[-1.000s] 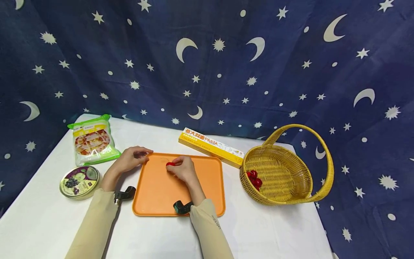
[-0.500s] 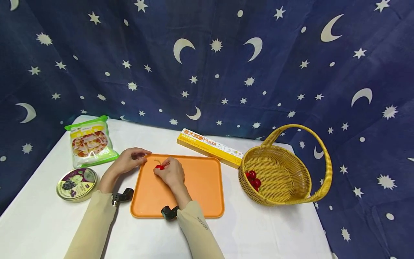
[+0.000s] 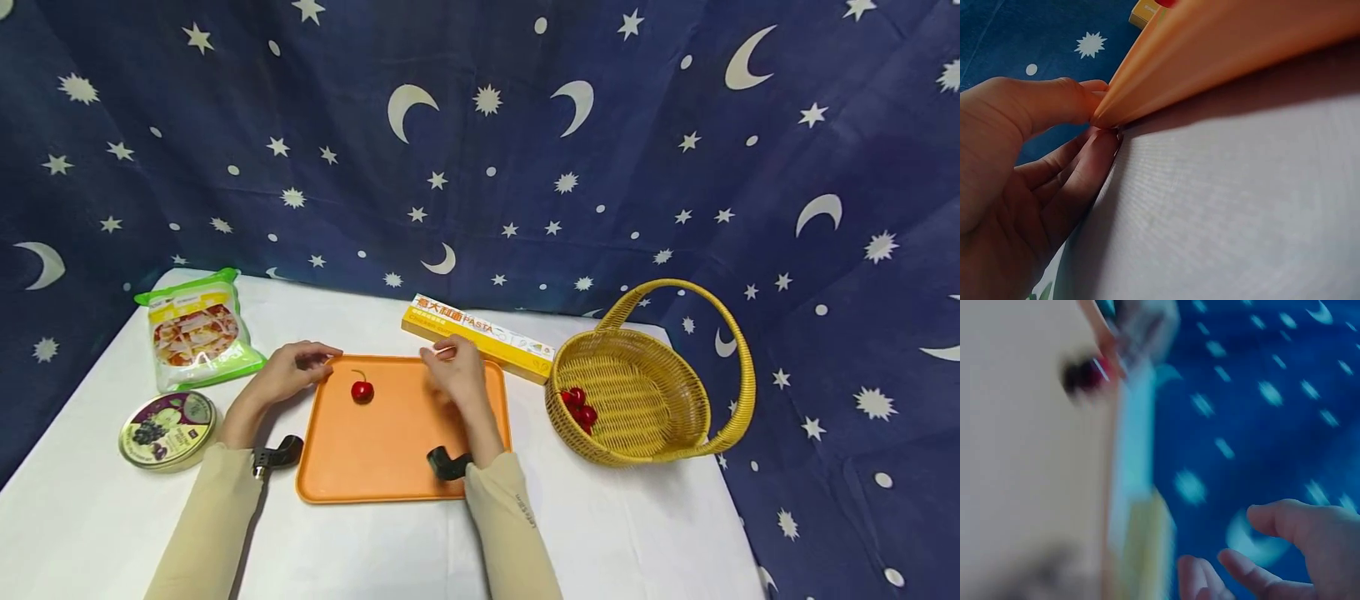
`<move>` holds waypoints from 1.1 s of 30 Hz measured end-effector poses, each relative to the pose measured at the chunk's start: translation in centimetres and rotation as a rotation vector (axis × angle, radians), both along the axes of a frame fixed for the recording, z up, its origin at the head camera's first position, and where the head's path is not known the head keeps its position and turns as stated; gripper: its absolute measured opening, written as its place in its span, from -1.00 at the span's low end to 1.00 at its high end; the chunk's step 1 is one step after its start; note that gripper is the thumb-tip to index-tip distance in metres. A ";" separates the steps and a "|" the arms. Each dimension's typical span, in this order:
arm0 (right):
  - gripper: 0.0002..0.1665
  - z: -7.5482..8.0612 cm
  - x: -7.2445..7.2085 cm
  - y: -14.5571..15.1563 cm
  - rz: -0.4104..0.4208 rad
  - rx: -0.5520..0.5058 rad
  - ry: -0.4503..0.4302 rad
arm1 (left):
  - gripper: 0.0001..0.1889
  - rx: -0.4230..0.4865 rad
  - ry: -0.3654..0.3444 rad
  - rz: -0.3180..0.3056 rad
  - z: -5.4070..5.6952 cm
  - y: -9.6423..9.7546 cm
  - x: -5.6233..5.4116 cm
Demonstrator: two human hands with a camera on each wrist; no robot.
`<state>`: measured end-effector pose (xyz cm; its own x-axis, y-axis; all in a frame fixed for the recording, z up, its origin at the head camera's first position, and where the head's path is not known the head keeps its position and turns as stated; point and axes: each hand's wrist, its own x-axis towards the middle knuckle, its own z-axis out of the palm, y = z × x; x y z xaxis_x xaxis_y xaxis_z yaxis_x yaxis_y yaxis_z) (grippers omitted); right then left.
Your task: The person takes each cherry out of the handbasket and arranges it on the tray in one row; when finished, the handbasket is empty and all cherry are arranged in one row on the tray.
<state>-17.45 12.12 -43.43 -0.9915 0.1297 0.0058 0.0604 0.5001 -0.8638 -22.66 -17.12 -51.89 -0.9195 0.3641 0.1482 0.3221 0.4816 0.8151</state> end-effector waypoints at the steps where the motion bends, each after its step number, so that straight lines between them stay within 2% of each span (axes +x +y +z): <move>1: -0.73 0.8 0.1 1.7 -0.020 0.006 0.011 | -0.72 0.004 -0.001 -0.004 0.0 0.0 0.1; 6: -0.71 4.1 1.4 11.0 -0.095 0.038 0.004 | -0.72 -0.009 -0.007 0.007 0.1 -0.5 0.4; 9: -0.70 5.0 2.2 16.2 -0.072 0.165 -0.064 | -0.72 -0.019 -0.006 0.011 0.2 -0.8 0.4; 11: -0.69 5.1 2.4 19.0 0.020 0.256 -0.127 | -0.72 -0.021 0.002 0.001 0.3 -0.8 0.3; 13: -0.69 4.7 2.2 21.2 0.162 0.324 -0.193 | -0.72 -0.019 0.001 -0.005 0.3 -0.7 0.2; 15: -0.66 4.0 1.7 22.9 0.301 0.307 -0.260 | -0.72 -0.013 -0.005 -0.008 0.2 -0.4 0.1; 17: -0.63 3.3 1.2 24.2 0.396 0.281 -0.323 | -0.71 -0.009 -0.009 -0.008 0.0 -0.1 0.0; 20: -0.60 2.3 0.4 25.3 0.458 0.246 -0.403 | -0.71 0.000 -0.007 -0.008 -0.1 0.0 0.0; 23: -0.60 1.6 -0.1 25.7 0.449 0.214 -0.477 | -0.72 0.009 0.003 -0.008 -0.2 0.1 0.1; 27: -0.65 1.1 -0.3 26.0 0.440 0.185 -0.532 | -0.73 0.016 0.014 -0.015 -0.2 0.2 0.1; 33: -0.69 0.7 -0.5 25.9 0.425 0.200 -0.534 | -0.72 0.006 0.016 -0.010 -0.1 0.1 0.0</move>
